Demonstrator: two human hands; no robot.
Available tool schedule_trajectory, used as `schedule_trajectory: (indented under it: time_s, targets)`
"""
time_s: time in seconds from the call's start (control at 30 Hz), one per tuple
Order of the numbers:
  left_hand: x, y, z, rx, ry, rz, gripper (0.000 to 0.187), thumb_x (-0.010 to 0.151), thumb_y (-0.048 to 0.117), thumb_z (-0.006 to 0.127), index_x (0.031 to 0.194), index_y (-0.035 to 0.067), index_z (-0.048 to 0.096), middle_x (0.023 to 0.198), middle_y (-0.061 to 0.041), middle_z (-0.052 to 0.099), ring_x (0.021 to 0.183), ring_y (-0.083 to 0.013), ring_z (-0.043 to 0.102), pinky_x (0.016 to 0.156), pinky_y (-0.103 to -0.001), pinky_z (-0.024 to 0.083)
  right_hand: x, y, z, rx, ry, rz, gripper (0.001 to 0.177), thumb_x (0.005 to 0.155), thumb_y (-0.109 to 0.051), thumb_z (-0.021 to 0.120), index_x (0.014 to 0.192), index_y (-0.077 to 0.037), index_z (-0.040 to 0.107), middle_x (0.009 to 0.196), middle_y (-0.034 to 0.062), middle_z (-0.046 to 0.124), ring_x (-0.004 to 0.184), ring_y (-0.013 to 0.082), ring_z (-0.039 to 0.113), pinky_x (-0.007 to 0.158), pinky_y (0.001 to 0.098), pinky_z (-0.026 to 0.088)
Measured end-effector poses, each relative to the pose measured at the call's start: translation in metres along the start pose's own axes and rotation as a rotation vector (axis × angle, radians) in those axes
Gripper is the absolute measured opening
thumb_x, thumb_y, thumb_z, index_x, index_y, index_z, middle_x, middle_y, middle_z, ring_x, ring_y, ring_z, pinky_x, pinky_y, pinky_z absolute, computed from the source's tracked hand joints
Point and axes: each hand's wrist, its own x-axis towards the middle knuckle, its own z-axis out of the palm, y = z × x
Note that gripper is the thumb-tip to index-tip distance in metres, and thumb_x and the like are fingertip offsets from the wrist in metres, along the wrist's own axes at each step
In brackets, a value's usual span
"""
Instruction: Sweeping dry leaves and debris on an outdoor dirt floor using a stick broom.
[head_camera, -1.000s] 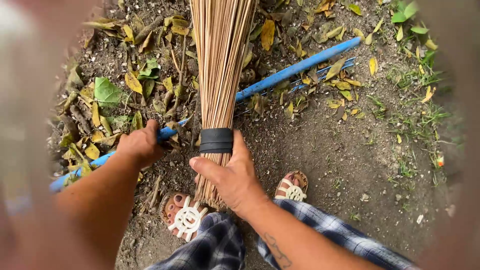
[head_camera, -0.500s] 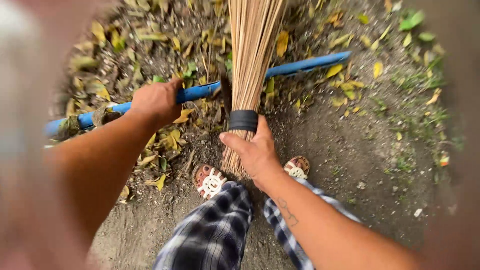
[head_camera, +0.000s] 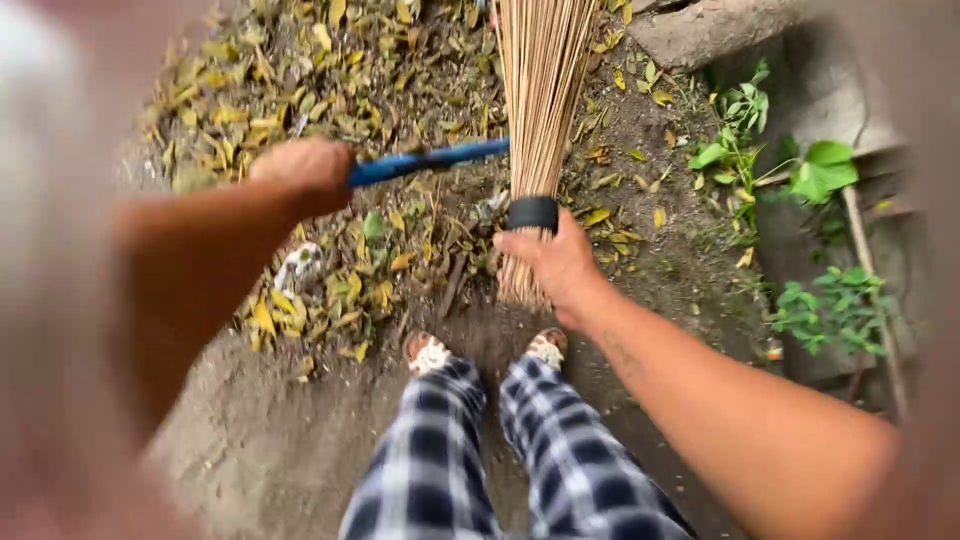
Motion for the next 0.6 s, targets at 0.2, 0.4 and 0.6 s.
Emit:
schedule_trajectory:
  time_s: [0.2, 0.4, 0.6]
  targets:
    - [0.025, -0.031, -0.031, 0.07, 0.202, -0.049, 0.038, 0.103, 0.047, 0.05, 0.122, 0.017, 0.062, 0.101, -0.011, 0.073, 0.09, -0.0249, 0.073, 0.08, -0.045, 0.059, -0.012, -0.047, -0.008, -0.042, -0.077, -0.183, 0.05, 0.073, -0.018, 0.084, 0.114, -0.012, 0.057, 0.087, 0.0063, 0.065, 0.066, 0.0182, 0.068, 0.054, 0.0346, 0.059]
    - [-0.017, -0.027, -0.052, -0.094, 0.446, -0.028, 0.03, 0.097, 0.041, 0.057, 0.123, 0.032, 0.068, 0.116, -0.006, 0.072, 0.109, -0.0299, 0.069, 0.091, -0.052, 0.055, -0.06, -0.084, -0.004, -0.035, -0.057, -0.109, 0.049, 0.071, -0.016, 0.082, 0.111, -0.011, 0.055, 0.08, 0.0073, 0.067, 0.058, 0.0226, 0.067, 0.05, 0.0369, 0.057]
    - [-0.019, -0.057, 0.024, -0.121, 0.36, -0.135, 0.026, 0.102, 0.041, 0.056, 0.123, 0.029, 0.066, 0.111, -0.005, 0.073, 0.108, -0.0256, 0.072, 0.106, -0.06, 0.043, -0.055, -0.08, 0.004, 0.11, -0.167, -0.148, 0.048, 0.072, -0.012, 0.082, 0.11, -0.007, 0.053, 0.077, 0.008, 0.063, 0.051, 0.0225, 0.066, 0.046, 0.0388, 0.057]
